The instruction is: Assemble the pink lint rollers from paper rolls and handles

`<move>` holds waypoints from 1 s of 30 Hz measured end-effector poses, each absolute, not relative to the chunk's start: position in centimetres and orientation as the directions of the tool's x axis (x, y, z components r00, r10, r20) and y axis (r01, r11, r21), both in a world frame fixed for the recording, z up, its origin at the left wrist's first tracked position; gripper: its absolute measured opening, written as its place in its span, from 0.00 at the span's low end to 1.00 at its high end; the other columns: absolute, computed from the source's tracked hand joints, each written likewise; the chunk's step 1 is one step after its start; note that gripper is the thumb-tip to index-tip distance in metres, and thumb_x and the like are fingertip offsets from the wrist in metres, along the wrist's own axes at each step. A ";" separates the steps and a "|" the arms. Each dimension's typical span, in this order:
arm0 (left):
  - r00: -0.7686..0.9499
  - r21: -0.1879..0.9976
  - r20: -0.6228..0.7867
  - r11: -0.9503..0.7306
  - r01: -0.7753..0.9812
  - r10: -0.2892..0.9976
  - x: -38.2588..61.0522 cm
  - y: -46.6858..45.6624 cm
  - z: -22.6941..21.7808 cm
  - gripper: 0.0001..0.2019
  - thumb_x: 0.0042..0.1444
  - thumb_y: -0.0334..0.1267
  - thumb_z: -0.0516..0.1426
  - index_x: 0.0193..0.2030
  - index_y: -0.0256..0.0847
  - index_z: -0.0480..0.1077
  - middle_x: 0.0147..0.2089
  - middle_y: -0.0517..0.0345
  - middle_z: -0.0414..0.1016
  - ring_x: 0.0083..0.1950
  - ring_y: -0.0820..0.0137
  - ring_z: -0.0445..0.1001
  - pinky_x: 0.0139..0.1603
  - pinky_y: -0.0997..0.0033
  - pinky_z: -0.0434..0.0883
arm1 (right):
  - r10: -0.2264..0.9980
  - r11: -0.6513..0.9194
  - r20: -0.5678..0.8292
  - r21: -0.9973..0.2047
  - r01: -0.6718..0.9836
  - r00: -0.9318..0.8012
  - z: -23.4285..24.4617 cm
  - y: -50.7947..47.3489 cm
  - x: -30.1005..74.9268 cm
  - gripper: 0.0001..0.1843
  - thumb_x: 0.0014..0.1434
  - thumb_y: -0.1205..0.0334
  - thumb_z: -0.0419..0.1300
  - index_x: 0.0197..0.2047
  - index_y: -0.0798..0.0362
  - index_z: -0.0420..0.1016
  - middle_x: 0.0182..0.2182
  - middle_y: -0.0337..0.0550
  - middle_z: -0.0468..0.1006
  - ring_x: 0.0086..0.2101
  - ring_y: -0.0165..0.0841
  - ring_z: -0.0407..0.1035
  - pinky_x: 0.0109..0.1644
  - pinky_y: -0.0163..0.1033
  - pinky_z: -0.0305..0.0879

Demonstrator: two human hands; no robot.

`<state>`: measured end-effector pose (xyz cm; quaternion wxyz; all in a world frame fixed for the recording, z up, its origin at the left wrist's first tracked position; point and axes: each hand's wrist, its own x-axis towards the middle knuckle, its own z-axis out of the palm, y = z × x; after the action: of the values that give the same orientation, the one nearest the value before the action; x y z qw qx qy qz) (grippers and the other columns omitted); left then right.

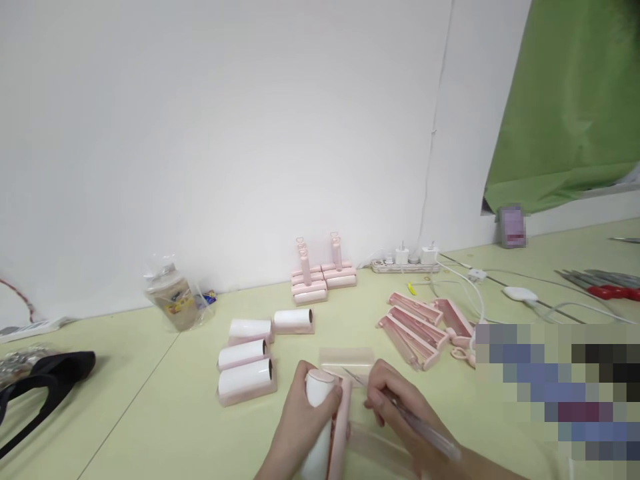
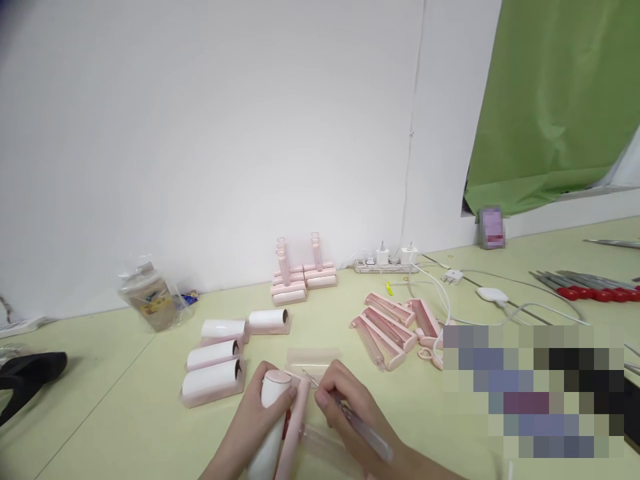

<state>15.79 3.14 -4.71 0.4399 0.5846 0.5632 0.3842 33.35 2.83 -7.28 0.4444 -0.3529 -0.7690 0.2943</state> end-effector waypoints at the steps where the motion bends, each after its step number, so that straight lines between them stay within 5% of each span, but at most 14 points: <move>1: 0.037 0.953 -0.031 0.019 0.303 0.999 15.7 3.3 -4.8 0.12 0.47 0.44 0.54 0.29 0.43 0.53 0.23 0.67 0.61 0.25 0.72 0.65 0.26 0.75 0.63 | 0.794 0.598 0.495 -0.739 0.311 -0.352 -8.1 2.7 33.4 0.12 0.62 0.61 0.46 0.27 0.53 0.57 0.26 0.37 0.60 0.27 0.26 0.58 0.31 0.31 0.57; 4: -0.006 0.957 -0.006 0.007 0.291 1.000 15.4 3.6 -5.0 0.12 0.46 0.44 0.55 0.29 0.43 0.54 0.23 0.68 0.61 0.24 0.73 0.65 0.25 0.75 0.64 | 0.696 0.718 0.564 -0.568 0.403 -0.445 -10.5 2.3 33.8 0.06 0.58 0.66 0.49 0.29 0.52 0.57 0.27 0.37 0.60 0.27 0.26 0.59 0.29 0.29 0.56; 8: 0.029 0.957 -0.161 0.148 0.248 0.987 14.5 3.9 -4.5 0.12 0.48 0.44 0.53 0.30 0.44 0.52 0.19 0.69 0.61 0.18 0.74 0.64 0.19 0.75 0.63 | 0.608 0.792 0.580 -0.403 0.458 -0.542 -12.4 2.2 33.8 0.04 0.57 0.69 0.50 0.32 0.52 0.57 0.28 0.37 0.61 0.25 0.24 0.60 0.26 0.27 0.54; 11: -0.052 0.946 -0.194 0.201 0.255 0.980 13.1 4.1 -3.0 0.13 0.48 0.47 0.53 0.32 0.45 0.53 0.16 0.70 0.61 0.16 0.72 0.63 0.16 0.74 0.62 | 0.572 0.815 0.591 -0.337 0.470 -0.568 -12.8 2.1 33.4 0.04 0.56 0.69 0.49 0.31 0.52 0.56 0.27 0.36 0.61 0.22 0.23 0.59 0.23 0.27 0.52; 16: -0.160 0.911 -0.050 0.111 0.398 0.986 11.4 4.5 -1.3 0.14 0.48 0.47 0.53 0.35 0.43 0.55 0.17 0.67 0.63 0.18 0.69 0.65 0.20 0.71 0.64 | 0.509 0.853 0.668 -0.307 0.421 -0.543 -11.4 2.1 33.0 0.04 0.55 0.68 0.50 0.30 0.51 0.57 0.24 0.34 0.62 0.21 0.24 0.58 0.24 0.28 0.51; 21: 0.088 0.755 0.084 -0.121 0.644 0.993 14.4 4.6 -1.1 0.09 0.47 0.41 0.53 0.32 0.43 0.56 0.28 0.63 0.68 0.33 0.66 0.70 0.33 0.71 0.64 | 0.636 0.766 0.628 -0.582 0.271 -0.449 -6.9 2.5 34.2 0.09 0.60 0.63 0.47 0.28 0.52 0.58 0.25 0.37 0.63 0.28 0.28 0.60 0.32 0.32 0.57; 24: 0.193 0.703 0.072 -0.187 0.686 0.978 16.8 5.0 -0.8 0.08 0.47 0.39 0.52 0.33 0.44 0.55 0.29 0.63 0.69 0.33 0.66 0.70 0.31 0.73 0.61 | 0.755 0.641 0.564 -0.742 0.196 -0.334 -5.1 2.6 35.2 0.14 0.63 0.58 0.45 0.27 0.53 0.59 0.26 0.38 0.62 0.28 0.27 0.59 0.32 0.32 0.57; 30: 0.237 0.658 0.064 -0.220 0.720 0.969 18.6 5.9 -1.3 0.09 0.46 0.37 0.52 0.31 0.44 0.53 0.25 0.63 0.66 0.28 0.68 0.68 0.26 0.76 0.57 | 0.791 0.605 0.555 -0.774 0.190 -0.259 -5.4 2.8 35.7 0.16 0.63 0.56 0.45 0.26 0.53 0.61 0.25 0.39 0.62 0.27 0.27 0.59 0.31 0.32 0.58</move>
<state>18.55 5.90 -1.31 0.2584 0.7429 0.5686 0.2408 35.75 2.81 -5.42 0.5097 -0.3327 -0.7366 0.2948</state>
